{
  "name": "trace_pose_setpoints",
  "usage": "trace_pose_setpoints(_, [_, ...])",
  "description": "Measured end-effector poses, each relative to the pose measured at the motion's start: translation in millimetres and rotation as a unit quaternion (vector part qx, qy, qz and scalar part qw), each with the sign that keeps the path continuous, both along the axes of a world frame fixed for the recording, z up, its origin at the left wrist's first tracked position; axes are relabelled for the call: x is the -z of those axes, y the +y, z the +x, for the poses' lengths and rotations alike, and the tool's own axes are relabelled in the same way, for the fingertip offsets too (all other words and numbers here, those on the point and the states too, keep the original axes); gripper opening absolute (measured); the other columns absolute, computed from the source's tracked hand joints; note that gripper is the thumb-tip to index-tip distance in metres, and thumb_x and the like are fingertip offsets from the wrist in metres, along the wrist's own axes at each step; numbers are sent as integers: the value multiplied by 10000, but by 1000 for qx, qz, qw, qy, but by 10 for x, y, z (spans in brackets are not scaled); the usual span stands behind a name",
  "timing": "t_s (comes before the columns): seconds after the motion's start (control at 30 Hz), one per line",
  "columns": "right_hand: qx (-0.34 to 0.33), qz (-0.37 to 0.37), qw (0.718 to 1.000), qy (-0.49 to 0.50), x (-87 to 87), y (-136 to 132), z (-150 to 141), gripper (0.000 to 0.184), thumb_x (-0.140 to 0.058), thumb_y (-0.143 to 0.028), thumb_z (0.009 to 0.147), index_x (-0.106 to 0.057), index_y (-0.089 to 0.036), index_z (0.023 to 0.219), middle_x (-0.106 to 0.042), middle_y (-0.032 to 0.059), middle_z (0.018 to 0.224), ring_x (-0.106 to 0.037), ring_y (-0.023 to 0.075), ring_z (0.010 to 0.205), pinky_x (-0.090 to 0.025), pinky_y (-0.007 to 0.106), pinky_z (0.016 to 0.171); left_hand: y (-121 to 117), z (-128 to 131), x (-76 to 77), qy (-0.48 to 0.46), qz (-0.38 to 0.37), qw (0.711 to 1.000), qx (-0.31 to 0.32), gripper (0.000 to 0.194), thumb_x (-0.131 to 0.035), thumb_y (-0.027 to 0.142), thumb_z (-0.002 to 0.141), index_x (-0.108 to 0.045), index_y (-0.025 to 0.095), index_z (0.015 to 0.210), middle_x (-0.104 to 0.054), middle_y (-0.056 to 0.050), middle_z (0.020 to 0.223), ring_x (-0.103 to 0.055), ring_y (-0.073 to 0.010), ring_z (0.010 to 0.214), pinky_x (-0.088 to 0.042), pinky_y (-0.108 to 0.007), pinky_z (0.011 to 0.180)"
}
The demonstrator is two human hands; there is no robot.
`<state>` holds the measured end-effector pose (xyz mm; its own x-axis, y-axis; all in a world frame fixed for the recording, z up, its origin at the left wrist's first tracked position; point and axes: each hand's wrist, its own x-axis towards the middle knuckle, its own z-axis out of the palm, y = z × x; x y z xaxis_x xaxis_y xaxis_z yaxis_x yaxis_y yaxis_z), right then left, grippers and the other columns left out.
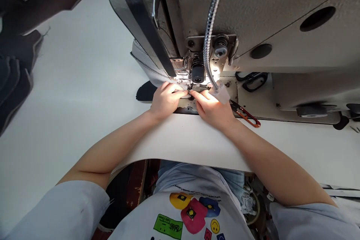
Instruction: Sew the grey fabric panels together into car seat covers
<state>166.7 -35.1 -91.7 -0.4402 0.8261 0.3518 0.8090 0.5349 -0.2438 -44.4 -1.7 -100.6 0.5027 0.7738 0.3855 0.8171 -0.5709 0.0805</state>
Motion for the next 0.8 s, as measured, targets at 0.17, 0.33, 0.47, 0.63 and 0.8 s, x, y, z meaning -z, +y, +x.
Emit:
trace_pose_setpoints(0.17, [-28,-6,999,-34,-7,37,-5,401,-416,-238,988,-636,-235,1323,-655,75,921,-583,216,877,-457,334,805,69,-103,0,-8,-2,996,91,334,-415,174,996,-745,230,999,-628,-35,864,-521,-185,818,-441,-302,743])
trace_pose_setpoints(0.33, [-1,-27,996,-90,-48,23,-64,404,-427,-291,982,-659,-213,1303,-652,87,900,-573,227,853,-441,330,732,33,-212,-71,-29,-6,990,141,357,-360,90,989,-694,175,1082,-686,-39,1034,-562,-163,918,-476,-276,870])
trace_pose_setpoints(0.47, [6,-51,994,-98,-61,43,-105,408,-452,-308,967,-662,-194,1297,-653,87,854,-584,239,881,-447,330,739,41,-219,-73,0,-29,991,131,353,-363,79,977,-682,179,1093,-685,-50,1052,-564,-177,921,-477,-292,872])
trace_pose_setpoints(0.63, [15,-25,996,-86,-21,61,-118,428,-430,-307,972,-656,-161,1304,-661,102,848,-594,242,867,-454,334,715,182,-163,-65,11,-71,992,101,368,-347,108,985,-681,192,1115,-660,-65,1080,-571,-198,995,-447,-331,943])
trace_pose_setpoints(0.8, [20,-18,998,-52,12,32,-109,394,-404,-283,978,-714,-176,1195,-664,102,861,-602,222,848,-459,320,688,331,-132,-83,14,-103,990,99,291,-413,268,998,-696,203,1020,-662,-56,1062,-557,-234,1058,-429,-378,992])
